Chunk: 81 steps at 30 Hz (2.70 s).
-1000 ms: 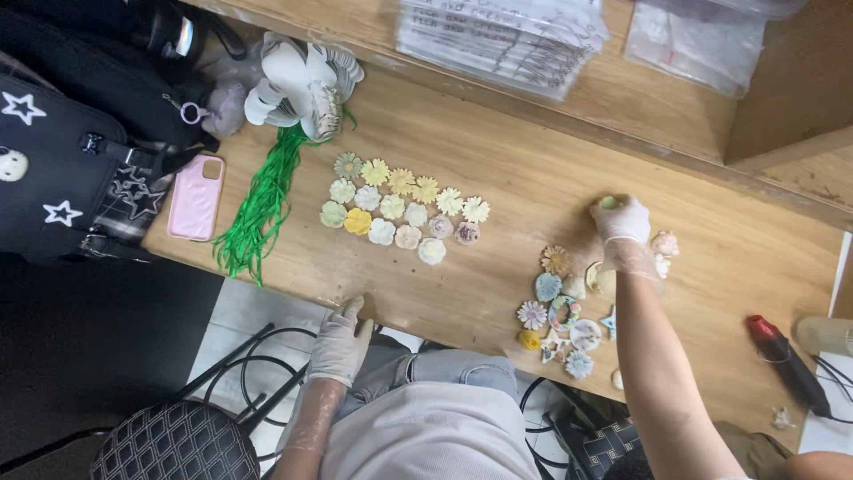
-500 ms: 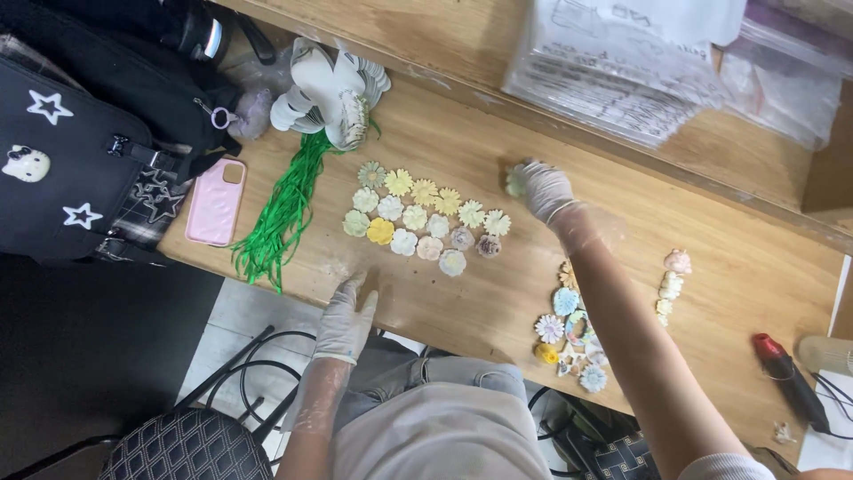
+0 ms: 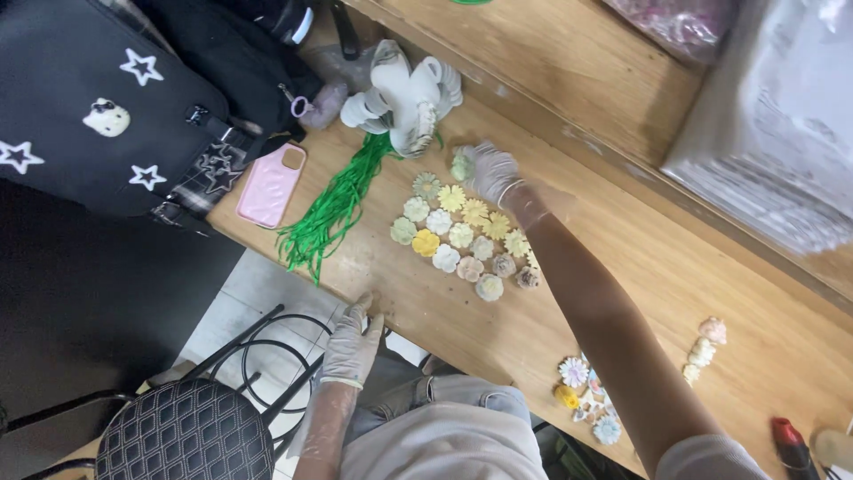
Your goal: Organizing and arranging small decorative wax flowers on a workspace table.
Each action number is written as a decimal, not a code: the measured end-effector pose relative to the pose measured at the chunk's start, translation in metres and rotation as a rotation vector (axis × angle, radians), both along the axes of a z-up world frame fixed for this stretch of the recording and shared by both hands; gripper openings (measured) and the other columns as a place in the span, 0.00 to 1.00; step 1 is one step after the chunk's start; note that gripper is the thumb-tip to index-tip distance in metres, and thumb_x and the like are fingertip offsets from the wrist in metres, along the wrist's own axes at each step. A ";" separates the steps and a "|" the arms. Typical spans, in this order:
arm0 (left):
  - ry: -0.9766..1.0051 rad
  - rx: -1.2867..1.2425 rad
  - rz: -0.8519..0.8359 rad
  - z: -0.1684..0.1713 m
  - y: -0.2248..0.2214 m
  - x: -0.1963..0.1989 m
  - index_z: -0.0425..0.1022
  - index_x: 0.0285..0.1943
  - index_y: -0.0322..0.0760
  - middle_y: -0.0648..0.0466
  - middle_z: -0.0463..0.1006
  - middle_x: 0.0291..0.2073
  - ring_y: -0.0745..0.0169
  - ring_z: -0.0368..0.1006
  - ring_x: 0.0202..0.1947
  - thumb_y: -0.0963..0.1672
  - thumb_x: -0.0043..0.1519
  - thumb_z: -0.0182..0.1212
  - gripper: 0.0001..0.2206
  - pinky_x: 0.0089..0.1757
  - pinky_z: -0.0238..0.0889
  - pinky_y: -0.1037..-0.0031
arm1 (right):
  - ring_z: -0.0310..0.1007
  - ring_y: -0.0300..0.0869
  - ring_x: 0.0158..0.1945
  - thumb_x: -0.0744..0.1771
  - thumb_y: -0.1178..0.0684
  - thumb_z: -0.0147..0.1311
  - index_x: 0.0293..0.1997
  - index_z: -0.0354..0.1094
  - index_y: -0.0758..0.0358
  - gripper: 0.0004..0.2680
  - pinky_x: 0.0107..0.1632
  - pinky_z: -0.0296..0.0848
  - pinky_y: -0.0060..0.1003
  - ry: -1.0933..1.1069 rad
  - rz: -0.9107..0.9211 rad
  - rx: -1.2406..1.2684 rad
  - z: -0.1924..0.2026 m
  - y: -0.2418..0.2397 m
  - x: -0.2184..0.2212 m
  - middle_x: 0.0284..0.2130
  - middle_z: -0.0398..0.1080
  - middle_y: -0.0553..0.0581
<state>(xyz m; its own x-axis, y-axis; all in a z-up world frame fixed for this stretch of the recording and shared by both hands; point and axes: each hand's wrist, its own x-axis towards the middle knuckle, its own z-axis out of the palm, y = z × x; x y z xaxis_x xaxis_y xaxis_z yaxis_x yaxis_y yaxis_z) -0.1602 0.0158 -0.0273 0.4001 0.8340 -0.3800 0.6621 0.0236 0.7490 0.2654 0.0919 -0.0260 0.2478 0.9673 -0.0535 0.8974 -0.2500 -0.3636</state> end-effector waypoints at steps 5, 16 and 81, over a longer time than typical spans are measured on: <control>-0.041 0.118 0.086 -0.031 -0.008 -0.030 0.71 0.65 0.40 0.42 0.77 0.59 0.48 0.75 0.60 0.43 0.59 0.66 0.23 0.56 0.67 0.66 | 0.73 0.57 0.52 0.65 0.49 0.61 0.59 0.71 0.49 0.15 0.54 0.73 0.48 0.052 0.117 0.018 -0.040 0.033 0.003 0.49 0.70 0.62; 0.034 0.058 0.062 -0.013 0.004 -0.046 0.69 0.67 0.38 0.43 0.77 0.59 0.49 0.74 0.60 0.44 0.60 0.64 0.24 0.57 0.66 0.66 | 0.73 0.53 0.49 0.65 0.52 0.55 0.53 0.73 0.40 0.12 0.49 0.73 0.50 -0.402 0.391 -0.140 -0.025 0.055 -0.003 0.43 0.69 0.56; 0.056 0.317 -0.450 0.017 -0.057 0.045 0.71 0.65 0.37 0.42 0.76 0.59 0.43 0.73 0.58 0.46 0.62 0.64 0.22 0.56 0.64 0.60 | 0.76 0.57 0.46 0.59 0.39 0.70 0.56 0.72 0.58 0.23 0.49 0.75 0.49 -0.111 -1.052 -0.122 0.006 -0.373 -0.039 0.42 0.75 0.67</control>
